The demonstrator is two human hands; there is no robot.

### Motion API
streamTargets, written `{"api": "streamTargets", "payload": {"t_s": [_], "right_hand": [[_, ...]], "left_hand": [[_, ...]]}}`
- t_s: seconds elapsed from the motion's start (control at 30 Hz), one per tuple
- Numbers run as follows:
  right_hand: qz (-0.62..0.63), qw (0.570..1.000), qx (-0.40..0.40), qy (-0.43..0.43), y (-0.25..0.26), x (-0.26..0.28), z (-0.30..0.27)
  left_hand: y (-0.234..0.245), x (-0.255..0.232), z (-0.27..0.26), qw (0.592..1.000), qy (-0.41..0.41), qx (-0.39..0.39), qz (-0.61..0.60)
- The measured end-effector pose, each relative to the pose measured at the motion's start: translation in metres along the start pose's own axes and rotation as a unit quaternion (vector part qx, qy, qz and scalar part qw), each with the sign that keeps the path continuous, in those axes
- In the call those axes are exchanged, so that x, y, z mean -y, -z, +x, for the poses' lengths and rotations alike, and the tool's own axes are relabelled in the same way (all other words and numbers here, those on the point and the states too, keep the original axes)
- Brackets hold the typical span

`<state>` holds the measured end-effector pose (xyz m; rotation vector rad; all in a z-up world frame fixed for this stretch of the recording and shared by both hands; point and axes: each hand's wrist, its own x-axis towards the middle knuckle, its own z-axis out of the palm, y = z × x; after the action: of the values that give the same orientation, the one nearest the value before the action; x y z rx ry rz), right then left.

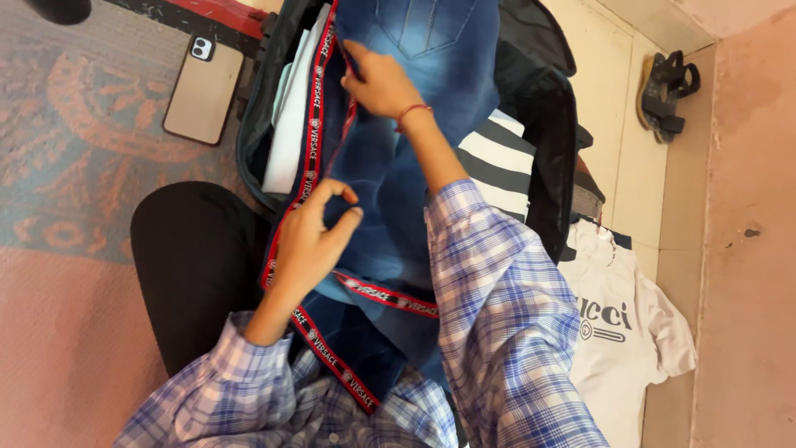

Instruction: The person packs a suitcase by placing folded garments inside and then folding a pair of jeans by hand before laying them on top of the other clothes.

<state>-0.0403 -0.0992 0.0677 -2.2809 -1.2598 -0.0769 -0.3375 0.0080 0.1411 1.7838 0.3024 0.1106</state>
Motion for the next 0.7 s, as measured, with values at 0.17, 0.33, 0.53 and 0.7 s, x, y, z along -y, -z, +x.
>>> {"api": "streamTargets", "payload": {"t_s": [0.17, 0.33, 0.53, 0.7], "right_hand": [[0.041, 0.991, -0.055, -0.112, -0.007, 0.021, 0.006], [0.088, 0.977, -0.132, -0.142, 0.018, 0.07, 0.017], [0.211, 0.969, -0.047, -0.118, 0.031, 0.072, -0.032], [0.276, 0.884, -0.232, -0.297, 0.028, 0.035, -0.127]], "left_hand": [[0.026, -0.002, -0.012, 0.998, 0.003, -0.048, 0.034], [0.045, -0.007, -0.021, 0.992, 0.0, -0.103, 0.074], [0.063, -0.008, -0.011, 0.895, -0.125, -0.2, 0.379], [0.039, 0.023, 0.071, 0.923, -0.144, -0.093, 0.344]]}}
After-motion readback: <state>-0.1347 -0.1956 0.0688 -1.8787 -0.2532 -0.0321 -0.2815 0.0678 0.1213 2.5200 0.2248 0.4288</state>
